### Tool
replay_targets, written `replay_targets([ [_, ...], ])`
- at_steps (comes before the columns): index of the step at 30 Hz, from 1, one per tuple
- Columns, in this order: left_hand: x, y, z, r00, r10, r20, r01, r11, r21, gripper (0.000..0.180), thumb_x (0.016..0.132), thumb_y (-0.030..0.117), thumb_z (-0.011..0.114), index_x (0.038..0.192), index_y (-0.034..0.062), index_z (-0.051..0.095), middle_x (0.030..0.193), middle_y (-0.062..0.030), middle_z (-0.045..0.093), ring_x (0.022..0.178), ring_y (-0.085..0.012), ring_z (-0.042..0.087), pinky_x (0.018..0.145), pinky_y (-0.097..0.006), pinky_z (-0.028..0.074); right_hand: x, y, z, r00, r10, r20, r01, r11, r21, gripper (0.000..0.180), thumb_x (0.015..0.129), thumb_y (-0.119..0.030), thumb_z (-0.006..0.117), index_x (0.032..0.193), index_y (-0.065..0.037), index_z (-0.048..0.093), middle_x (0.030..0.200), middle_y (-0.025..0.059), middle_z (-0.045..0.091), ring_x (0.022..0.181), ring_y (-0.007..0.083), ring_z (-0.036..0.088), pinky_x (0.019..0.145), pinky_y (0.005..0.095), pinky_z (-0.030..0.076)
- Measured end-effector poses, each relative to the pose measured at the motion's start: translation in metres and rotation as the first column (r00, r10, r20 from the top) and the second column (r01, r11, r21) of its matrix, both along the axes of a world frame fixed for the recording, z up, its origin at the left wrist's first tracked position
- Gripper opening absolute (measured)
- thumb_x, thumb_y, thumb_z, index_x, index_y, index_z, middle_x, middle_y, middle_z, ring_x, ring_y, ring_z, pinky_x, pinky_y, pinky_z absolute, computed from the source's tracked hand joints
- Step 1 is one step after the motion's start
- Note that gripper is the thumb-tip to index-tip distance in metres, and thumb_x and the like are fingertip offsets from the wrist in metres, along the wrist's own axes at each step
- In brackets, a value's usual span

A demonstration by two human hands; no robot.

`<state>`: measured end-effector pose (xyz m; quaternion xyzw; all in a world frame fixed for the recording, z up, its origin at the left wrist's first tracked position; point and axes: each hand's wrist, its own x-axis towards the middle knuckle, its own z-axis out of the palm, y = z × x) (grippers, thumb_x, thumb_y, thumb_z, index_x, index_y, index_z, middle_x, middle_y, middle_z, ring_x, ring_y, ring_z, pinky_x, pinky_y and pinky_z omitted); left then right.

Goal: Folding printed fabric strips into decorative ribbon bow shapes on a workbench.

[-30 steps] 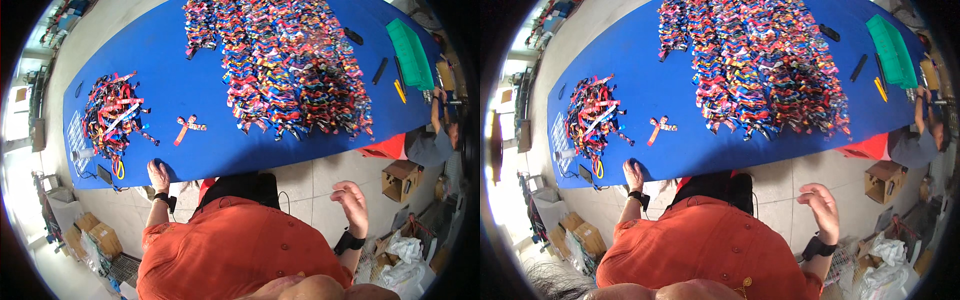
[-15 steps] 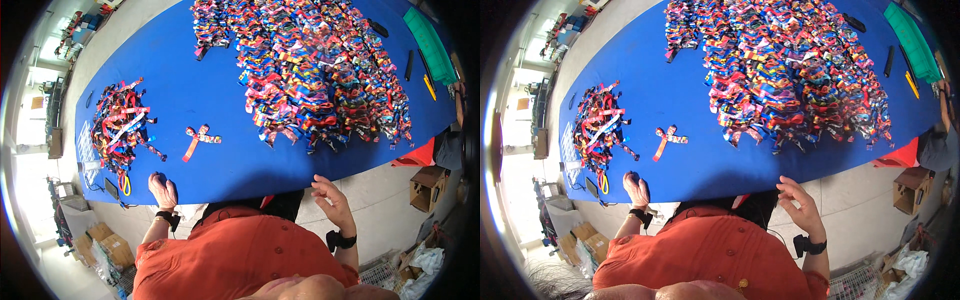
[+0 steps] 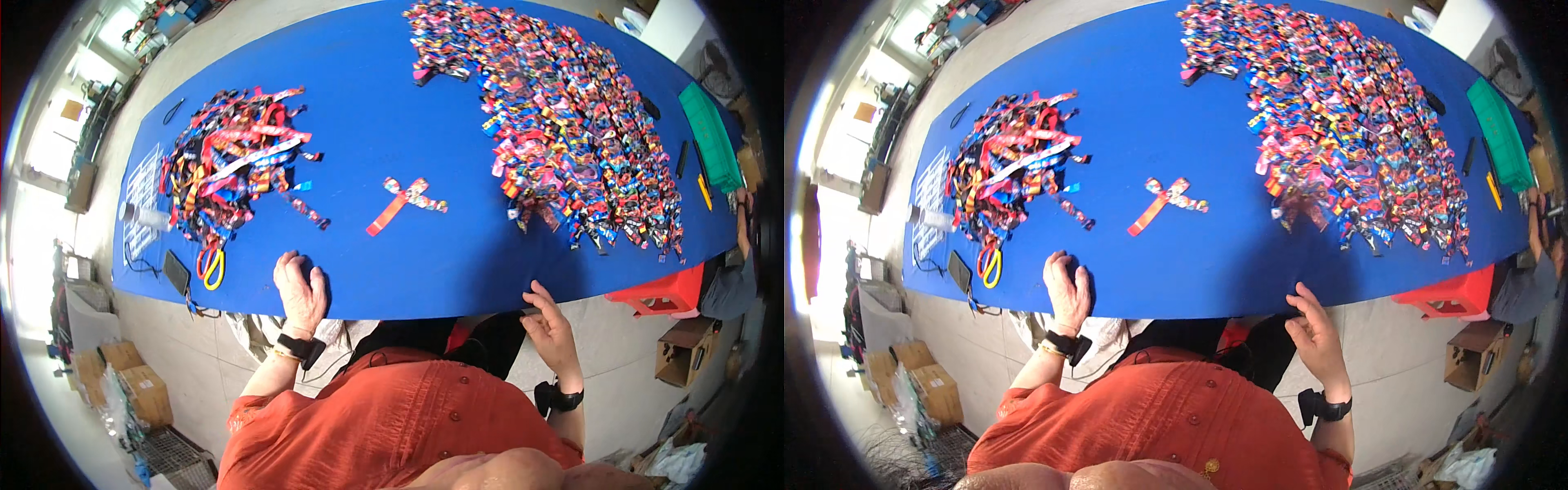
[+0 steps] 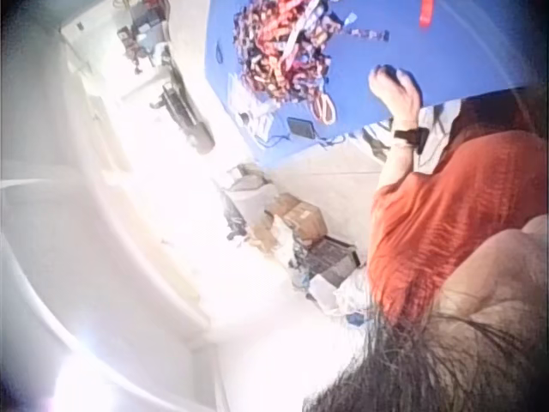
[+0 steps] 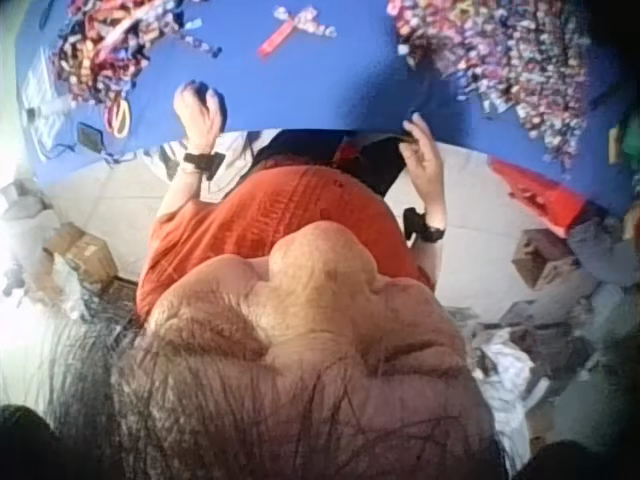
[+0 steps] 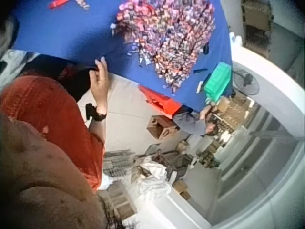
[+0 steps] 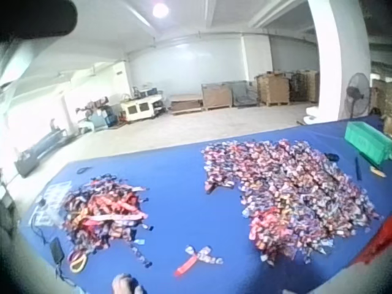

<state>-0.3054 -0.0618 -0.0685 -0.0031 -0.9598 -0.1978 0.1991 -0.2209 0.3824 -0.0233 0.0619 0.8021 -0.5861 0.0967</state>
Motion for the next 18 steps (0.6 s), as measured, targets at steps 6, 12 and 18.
replay_targets([
  [6,0.001,0.005,0.007,0.998,-0.04,-0.057,0.045,0.995,0.089,0.029,0.084,0.012,0.063,0.107,-0.003,0.054,0.121,-0.0263,0.052,0.118,-0.0444,0.046,0.106,-0.052,0.033,-0.002,-0.033,0.017,0.996,0.084,-0.035,-0.074,0.974,0.213,0.048,0.087,-0.003,0.063,0.133,-0.008,0.053,0.151,0.0122,0.041,0.074,0.009,0.057,0.071,0.0248,0.049],
  [12,-0.002,0.005,0.007,0.989,-0.096,-0.111,0.111,0.984,0.141,0.033,0.083,0.015,0.065,0.107,-0.0049,0.052,0.117,-0.0275,0.051,0.115,-0.0445,0.048,0.108,-0.055,0.031,-0.012,-0.058,0.03,0.989,0.142,-0.031,-0.107,0.857,0.504,0.043,0.085,-0.007,0.068,0.127,-0.006,0.059,0.142,0.0148,0.05,0.076,0.0166,0.061,0.069,0.0287,0.051],
  [18,-0.001,0.003,0.005,0.99,-0.108,-0.09,0.114,0.991,0.07,0.046,0.086,0.026,0.065,0.112,-0.0095,0.05,0.12,-0.0291,0.048,0.119,-0.0465,0.043,0.111,-0.056,0.028,-0.026,-0.074,0.033,0.948,0.255,-0.189,-0.054,0.718,0.694,0.036,0.083,-0.012,0.07,0.118,-0.005,0.064,0.129,0.0157,0.059,0.1,0.0301,0.06,0.079,0.0352,0.053],
])
